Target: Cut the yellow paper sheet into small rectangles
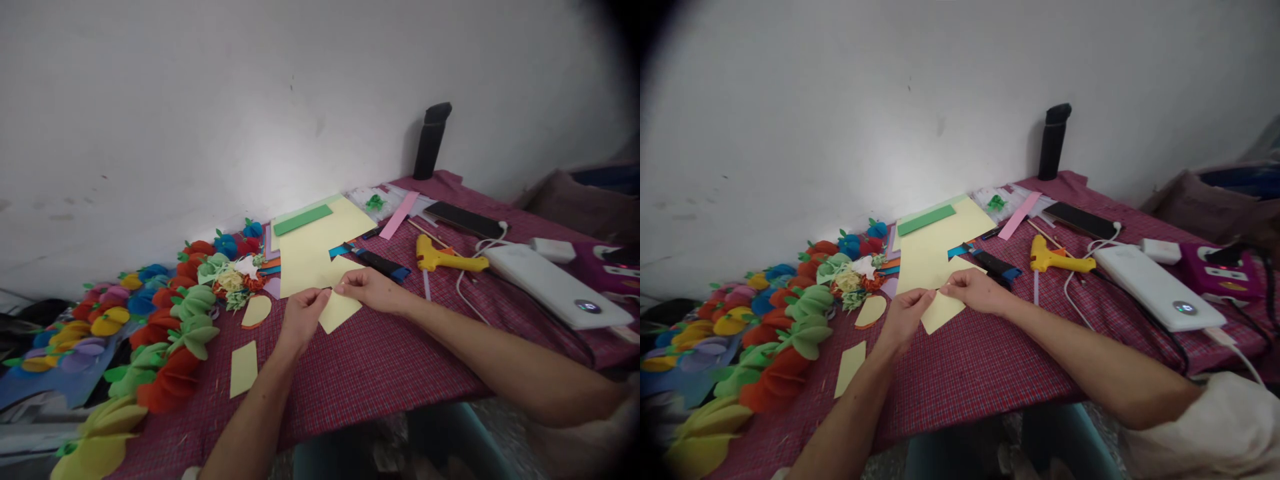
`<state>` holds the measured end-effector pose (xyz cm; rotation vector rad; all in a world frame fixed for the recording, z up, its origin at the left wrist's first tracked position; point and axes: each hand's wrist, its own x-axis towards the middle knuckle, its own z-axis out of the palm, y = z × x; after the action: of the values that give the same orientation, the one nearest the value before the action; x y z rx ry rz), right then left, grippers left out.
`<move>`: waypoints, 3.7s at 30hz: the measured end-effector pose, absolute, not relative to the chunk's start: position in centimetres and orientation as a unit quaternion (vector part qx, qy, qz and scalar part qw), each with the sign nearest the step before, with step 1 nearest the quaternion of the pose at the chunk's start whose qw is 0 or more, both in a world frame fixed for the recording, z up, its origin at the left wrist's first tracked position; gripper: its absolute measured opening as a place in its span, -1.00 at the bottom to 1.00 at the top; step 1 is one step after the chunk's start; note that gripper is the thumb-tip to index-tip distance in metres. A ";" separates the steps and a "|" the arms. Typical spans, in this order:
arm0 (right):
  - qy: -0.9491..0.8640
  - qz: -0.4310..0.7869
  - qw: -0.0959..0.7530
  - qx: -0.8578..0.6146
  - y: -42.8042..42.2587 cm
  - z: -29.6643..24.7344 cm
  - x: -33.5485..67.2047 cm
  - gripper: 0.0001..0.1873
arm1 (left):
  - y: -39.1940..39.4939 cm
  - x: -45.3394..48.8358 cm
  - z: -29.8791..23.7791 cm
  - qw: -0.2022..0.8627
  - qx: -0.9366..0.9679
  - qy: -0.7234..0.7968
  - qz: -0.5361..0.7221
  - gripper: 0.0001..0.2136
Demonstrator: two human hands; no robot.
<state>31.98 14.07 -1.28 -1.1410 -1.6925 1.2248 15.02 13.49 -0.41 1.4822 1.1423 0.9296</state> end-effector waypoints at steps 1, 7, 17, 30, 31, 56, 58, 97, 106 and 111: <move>-0.653 0.484 0.378 -0.443 14.1 -1.2 32.0 -0.69 | 13.5 15.0 -0.4 0.492 0.622 0.474 0.383 -0.73; -0.627 0.504 0.388 -0.450 13.9 -0.9 31.9 -0.72 | 13.4 15.0 -0.3 0.459 0.652 0.472 0.375 -0.74; -0.620 0.518 0.399 -0.434 14.0 -1.2 31.9 -0.72 | 13.3 15.1 0.0 0.413 0.684 0.471 0.374 -0.76; -0.567 0.515 0.462 -0.447 14.5 -0.5 32.9 -0.70 | 13.4 15.2 -0.3 0.547 0.587 0.452 0.390 -0.73; -0.564 0.526 0.456 -0.444 14.4 -0.4 32.9 -0.69 | 13.5 15.1 -0.3 0.544 0.585 0.454 0.394 -0.75; -0.613 0.577 0.368 -0.396 13.5 -0.8 31.8 -0.69 | 13.7 15.2 0.0 0.646 0.451 0.349 0.508 -0.77; -0.613 0.577 0.368 -0.396 13.5 -0.7 31.8 -0.69 | 13.7 15.3 0.1 0.658 0.435 0.341 0.511 -0.75; -0.573 0.532 0.427 -0.455 14.6 -0.2 32.8 -0.79 | 13.4 15.9 -1.0 0.551 0.543 0.432 0.463 -0.77; -0.555 0.523 0.440 -0.474 15.0 0.0 33.7 -0.80 | 13.7 15.5 -0.7 0.603 0.472 0.419 0.488 -0.73; -0.528 0.555 0.439 -0.470 15.0 0.1 33.7 -0.78 | 14.3 14.8 -0.7 0.584 0.459 0.419 0.523 -0.73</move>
<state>33.74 14.95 0.14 -1.1673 -1.3123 1.3783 14.80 14.26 -0.67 1.0704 0.9785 1.2202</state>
